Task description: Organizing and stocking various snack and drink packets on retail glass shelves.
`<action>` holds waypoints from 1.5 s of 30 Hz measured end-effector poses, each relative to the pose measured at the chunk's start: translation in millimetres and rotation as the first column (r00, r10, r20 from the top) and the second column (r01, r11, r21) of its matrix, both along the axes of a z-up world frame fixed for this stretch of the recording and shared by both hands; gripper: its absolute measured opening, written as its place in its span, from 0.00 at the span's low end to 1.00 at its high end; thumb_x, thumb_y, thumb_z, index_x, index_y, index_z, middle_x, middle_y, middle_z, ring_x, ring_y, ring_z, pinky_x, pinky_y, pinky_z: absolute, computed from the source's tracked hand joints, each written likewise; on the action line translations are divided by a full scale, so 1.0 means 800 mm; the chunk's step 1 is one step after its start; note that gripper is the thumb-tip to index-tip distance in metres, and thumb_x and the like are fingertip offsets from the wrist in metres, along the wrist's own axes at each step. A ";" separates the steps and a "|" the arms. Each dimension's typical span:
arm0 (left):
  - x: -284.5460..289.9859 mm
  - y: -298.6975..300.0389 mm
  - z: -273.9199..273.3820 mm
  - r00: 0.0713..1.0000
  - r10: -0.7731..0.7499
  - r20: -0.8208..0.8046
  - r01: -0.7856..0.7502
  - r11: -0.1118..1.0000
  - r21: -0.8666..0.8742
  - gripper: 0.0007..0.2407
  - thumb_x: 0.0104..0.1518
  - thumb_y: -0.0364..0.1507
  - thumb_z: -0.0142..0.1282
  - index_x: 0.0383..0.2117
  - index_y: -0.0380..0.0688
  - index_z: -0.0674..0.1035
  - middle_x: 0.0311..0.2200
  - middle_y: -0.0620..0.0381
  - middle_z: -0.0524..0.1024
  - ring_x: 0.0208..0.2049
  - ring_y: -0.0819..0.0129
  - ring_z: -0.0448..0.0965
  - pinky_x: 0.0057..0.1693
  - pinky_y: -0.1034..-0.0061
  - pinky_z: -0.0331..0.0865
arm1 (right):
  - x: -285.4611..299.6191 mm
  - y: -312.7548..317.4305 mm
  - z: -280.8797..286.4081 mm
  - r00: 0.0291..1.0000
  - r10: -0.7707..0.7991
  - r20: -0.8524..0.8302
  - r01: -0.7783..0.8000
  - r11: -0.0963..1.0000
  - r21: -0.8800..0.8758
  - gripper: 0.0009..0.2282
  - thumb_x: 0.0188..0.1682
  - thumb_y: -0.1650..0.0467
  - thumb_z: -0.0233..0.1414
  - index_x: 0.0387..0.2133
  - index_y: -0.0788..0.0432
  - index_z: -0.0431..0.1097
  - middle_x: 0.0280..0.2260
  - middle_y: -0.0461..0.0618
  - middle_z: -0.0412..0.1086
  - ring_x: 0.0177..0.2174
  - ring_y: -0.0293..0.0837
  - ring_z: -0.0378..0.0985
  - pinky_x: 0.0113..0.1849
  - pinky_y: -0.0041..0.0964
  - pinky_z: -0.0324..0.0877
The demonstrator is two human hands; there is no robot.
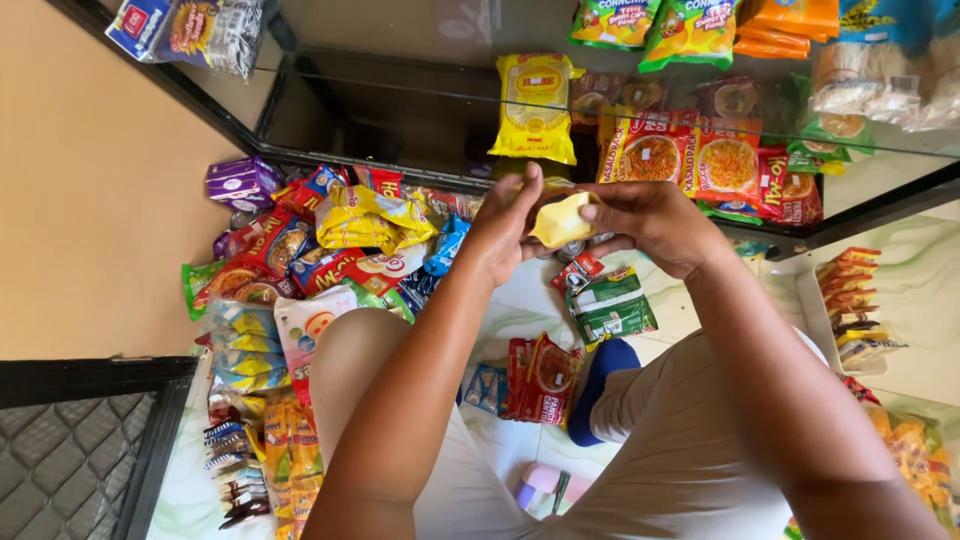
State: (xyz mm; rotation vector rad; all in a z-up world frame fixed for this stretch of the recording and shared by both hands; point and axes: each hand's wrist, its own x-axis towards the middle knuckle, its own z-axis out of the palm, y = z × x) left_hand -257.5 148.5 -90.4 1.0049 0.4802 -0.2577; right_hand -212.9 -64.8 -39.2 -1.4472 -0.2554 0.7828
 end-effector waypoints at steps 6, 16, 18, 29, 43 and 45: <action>-0.003 -0.004 -0.009 0.957 -0.180 0.226 0.168 0.983 0.071 0.30 0.54 0.30 0.65 0.63 0.42 0.64 0.54 0.53 0.73 0.51 0.61 0.79 0.55 0.65 0.78 | 0.012 -0.015 -0.018 0.993 -0.116 -0.003 0.116 0.993 0.026 0.16 0.53 0.71 0.55 0.50 0.74 0.71 0.42 0.58 0.77 0.36 0.47 0.82 0.39 0.37 0.80; -0.019 -0.020 0.034 0.949 -0.305 -0.077 0.271 0.670 0.692 0.19 0.62 0.23 0.45 0.61 0.44 0.70 0.34 0.41 0.83 0.27 0.59 0.87 0.34 0.72 0.82 | -0.015 0.017 -0.002 0.918 0.010 0.396 0.174 0.888 -0.425 0.10 0.53 0.74 0.52 0.43 0.70 0.75 0.33 0.59 0.79 0.30 0.46 0.84 0.34 0.37 0.80; -0.012 -0.014 0.026 0.968 -0.247 -0.032 0.205 0.720 0.663 0.18 0.62 0.24 0.44 0.60 0.44 0.73 0.31 0.41 0.83 0.24 0.60 0.86 0.30 0.72 0.80 | -0.010 0.018 0.000 0.928 0.007 0.372 0.174 0.875 -0.452 0.10 0.53 0.74 0.52 0.42 0.70 0.75 0.32 0.61 0.79 0.29 0.47 0.84 0.32 0.38 0.80; -0.021 0.010 0.055 0.981 -0.184 -0.070 0.189 0.979 0.082 0.38 0.56 0.48 0.51 0.68 0.55 0.41 0.48 0.33 0.75 0.37 0.44 0.86 0.39 0.61 0.82 | 0.011 -0.005 0.000 0.953 -0.242 0.183 0.251 0.967 -0.031 0.12 0.55 0.75 0.48 0.48 0.71 0.72 0.37 0.63 0.78 0.32 0.51 0.84 0.34 0.41 0.81; 0.020 0.034 0.001 0.580 0.482 0.657 -0.528 0.836 -0.147 0.39 0.55 0.21 0.66 0.66 0.52 0.48 0.51 0.46 0.77 0.49 0.62 0.81 0.56 0.66 0.76 | 0.023 -0.031 -0.010 0.852 0.082 0.518 -0.016 0.991 -0.131 0.19 0.50 0.79 0.52 0.57 0.62 0.68 0.57 0.54 0.69 0.53 0.46 0.73 0.50 0.42 0.75; 0.014 0.022 -0.013 0.651 0.439 0.619 -0.488 0.867 -0.102 0.28 0.59 0.22 0.65 0.63 0.39 0.62 0.51 0.45 0.79 0.49 0.64 0.81 0.56 0.68 0.76 | 0.001 -0.007 -0.002 0.763 0.123 0.634 0.017 0.978 -0.209 0.26 0.46 0.76 0.57 0.60 0.61 0.63 0.59 0.56 0.65 0.56 0.48 0.70 0.52 0.43 0.72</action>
